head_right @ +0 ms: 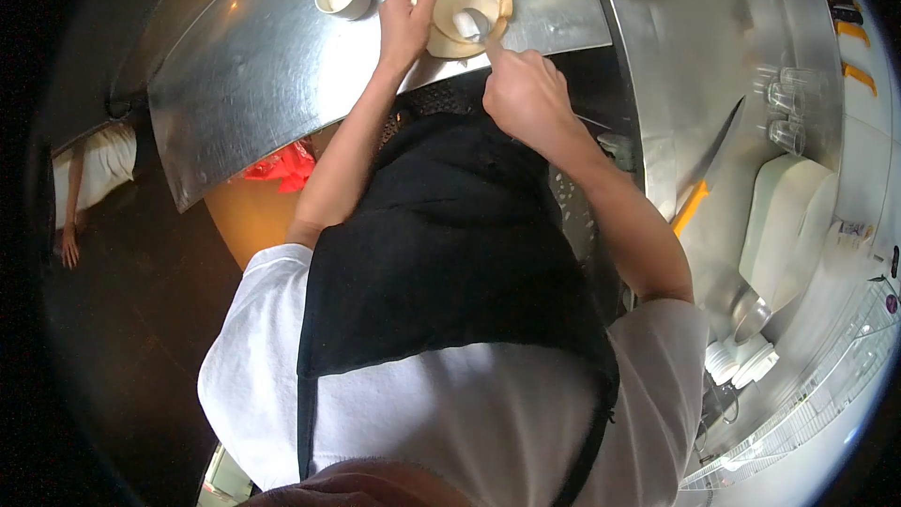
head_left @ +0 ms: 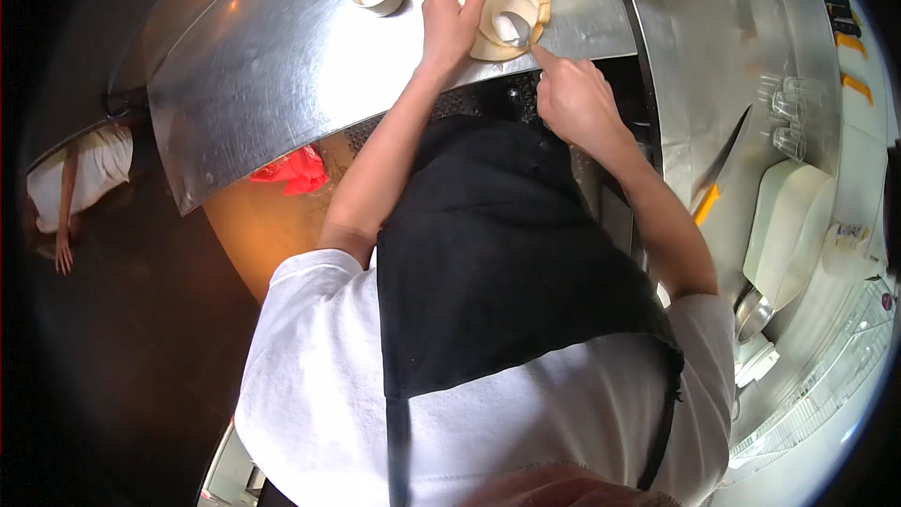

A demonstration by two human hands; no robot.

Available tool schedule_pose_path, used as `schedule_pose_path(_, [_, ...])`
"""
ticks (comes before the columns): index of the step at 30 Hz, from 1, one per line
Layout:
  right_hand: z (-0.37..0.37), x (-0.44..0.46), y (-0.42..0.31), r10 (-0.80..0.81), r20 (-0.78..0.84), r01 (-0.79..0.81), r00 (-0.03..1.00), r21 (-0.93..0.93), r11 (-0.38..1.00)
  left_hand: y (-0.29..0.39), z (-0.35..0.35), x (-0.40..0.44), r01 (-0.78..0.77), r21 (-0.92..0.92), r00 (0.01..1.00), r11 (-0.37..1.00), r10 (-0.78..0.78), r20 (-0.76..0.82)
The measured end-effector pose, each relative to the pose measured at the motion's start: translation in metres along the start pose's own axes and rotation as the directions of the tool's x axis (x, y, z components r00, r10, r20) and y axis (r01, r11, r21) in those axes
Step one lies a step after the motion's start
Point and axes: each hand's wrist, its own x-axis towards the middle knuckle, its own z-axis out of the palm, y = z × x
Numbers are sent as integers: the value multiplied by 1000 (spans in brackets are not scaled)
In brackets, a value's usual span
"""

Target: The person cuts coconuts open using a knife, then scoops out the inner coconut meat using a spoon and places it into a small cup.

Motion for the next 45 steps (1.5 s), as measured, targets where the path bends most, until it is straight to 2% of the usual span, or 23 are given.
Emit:
schedule_pose_path(3, [15, -7, 1, -40, -186, 116, 982, 416, 902, 0, 8, -5, -166, 83, 980, 983, 173, -100])
schedule_pose_path(9, [31, 0, -12, 157, -82, -54, 984, 704, 708, -13, 17, -24, -131, 24, 961, 991, 133, -242])
schedule_pose_path(11, [25, 2, -14, 231, 58, -185, 971, 795, 578, -20, 23, -34, -142, -31, 956, 989, 128, -263])
schedule_pose_path(15, [19, 9, -3, 88, -105, -6, 991, 612, 791, -19, 21, -55, -65, -107, 988, 992, 48, -148])
schedule_pose_path(17, [-1, 7, 0, 3, -126, 53, 992, 435, 899, -25, 9, -42, 130, -299, 985, 945, -158, -72])
schedule_pose_path(18, [-8, 8, 4, 5, -65, 22, 998, 409, 912, -16, 0, -23, 223, -247, 973, 943, -230, 4])
schedule_pose_path(20, [-12, 12, 18, -119, -110, 149, 987, 331, 932, -22, -5, 26, 325, -50, 940, 944, -317, 126])
schedule_pose_path(21, [-14, 16, 25, -133, -54, 143, 990, 259, 955, -27, 4, 39, 394, -125, 903, 911, -358, 239])
schedule_pose_path(22, [-18, 22, 28, -141, -17, 141, 990, 210, 967, -63, 20, 56, 34, -53, 970, 998, -20, 242])
schedule_pose_path(24, [-28, 33, 17, -20, 63, 15, 998, 78, 997, -36, 19, 72, 66, 114, 899, 991, -108, 425])
schedule_pose_path(25, [-26, 43, 25, -83, 79, 77, 993, 78, 994, -43, 26, 76, 59, 25, 948, 998, -64, 312])
schedule_pose_path(26, [-28, 53, 29, -126, 114, 111, 985, 130, 985, -35, 29, 76, 111, 110, 980, 988, -127, 153])
schedule_pose_path(27, [-27, 62, 44, -116, 161, 65, 980, 295, 953, -30, 25, 77, 154, 52, 976, 987, -161, 148])
schedule_pose_path(31, [-36, 76, 41, 85, 376, -342, 923, 694, 634, -9, 30, 68, 275, -53, 961, 960, -275, 9])
schedule_pose_path(34, [-66, 148, 15, 92, 438, -407, 894, 709, 575, -31, 24, 134, 162, -26, 976, 986, -164, -142])
schedule_pose_path(36, [-80, 187, 9, 88, 493, -471, 865, 741, 479, -83, 49, 173, -99, 140, 936, 985, 140, -322])
schedule_pose_path(39, [-93, 252, 16, 102, 504, -507, 858, 796, 331, -83, 31, 233, -154, 4, 943, 988, 148, -298])
schedule_pose_path(40, [-105, 259, 29, 160, 426, -442, 891, 729, 523, -75, 28, 248, -85, -71, 901, 994, 47, -431])
schedule_pose_path(41, [-109, 277, 31, 155, 359, -361, 920, 627, 691, -67, 17, 260, -64, -116, 935, 991, 19, -354])
schedule_pose_path(42, [-105, 311, 22, 74, 303, -226, 950, 505, 833, -77, 24, 279, -28, -172, 960, 985, -22, -280])
schedule_pose_path(43, [-95, 339, 39, -89, 134, 37, 987, 351, 936, -102, 33, 298, 14, -200, 972, 980, -60, -228])
schedule_pose_path(44, [-97, 357, 61, -294, -16, 293, 956, 150, 944, -125, 40, 314, -71, -179, 976, 981, 31, -215])
schedule_pose_path(45, [-113, 375, 56, -165, 93, 139, 982, 234, 962, -129, 46, 332, 44, -303, 969, 952, -115, -220])
